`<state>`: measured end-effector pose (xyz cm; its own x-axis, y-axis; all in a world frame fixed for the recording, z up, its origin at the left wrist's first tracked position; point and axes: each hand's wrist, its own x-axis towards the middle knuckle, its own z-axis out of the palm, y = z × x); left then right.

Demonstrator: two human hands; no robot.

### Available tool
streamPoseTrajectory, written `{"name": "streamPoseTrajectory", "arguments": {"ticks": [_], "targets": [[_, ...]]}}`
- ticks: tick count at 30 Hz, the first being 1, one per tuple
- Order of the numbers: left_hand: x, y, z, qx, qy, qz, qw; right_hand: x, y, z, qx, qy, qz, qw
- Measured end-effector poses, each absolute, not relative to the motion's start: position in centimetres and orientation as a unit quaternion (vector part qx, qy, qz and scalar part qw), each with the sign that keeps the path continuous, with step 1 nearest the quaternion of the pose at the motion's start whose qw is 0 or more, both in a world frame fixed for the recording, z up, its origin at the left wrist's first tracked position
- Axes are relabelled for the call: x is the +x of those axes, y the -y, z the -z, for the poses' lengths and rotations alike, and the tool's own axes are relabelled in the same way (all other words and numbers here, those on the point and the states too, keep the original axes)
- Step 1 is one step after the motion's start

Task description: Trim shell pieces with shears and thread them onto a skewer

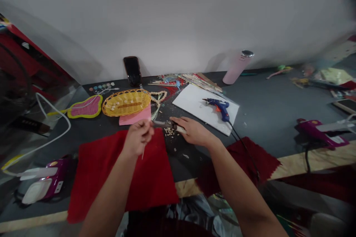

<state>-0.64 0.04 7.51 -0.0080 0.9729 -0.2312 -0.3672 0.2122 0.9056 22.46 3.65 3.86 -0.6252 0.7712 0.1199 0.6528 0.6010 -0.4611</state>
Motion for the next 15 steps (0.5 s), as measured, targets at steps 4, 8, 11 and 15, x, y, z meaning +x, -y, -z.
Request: {"name": "streamPoseTrajectory", "arguments": {"ticks": [4,8,11,15], "targets": [[-2.4,-0.7,-6.5,0.308,-0.446,-0.561,0.626,23.3,-4.5,-3.4,-0.51,0.832,-0.149,0.157],[-0.8,-0.1,-5.5,0.419,-0.463,-0.496,0.603,23.5,-5.2,-2.6,-0.607,0.78,-0.088,0.125],[1.0,0.7,-5.9,0.513,-0.494,-0.462,0.528,23.4,-5.4,-2.3,-0.627,0.769,-0.052,0.112],[1.8,1.2,-6.3,0.591,-0.522,-0.438,0.431,23.1,-5.1,-2.9,-0.621,0.768,-0.025,0.156]]}}
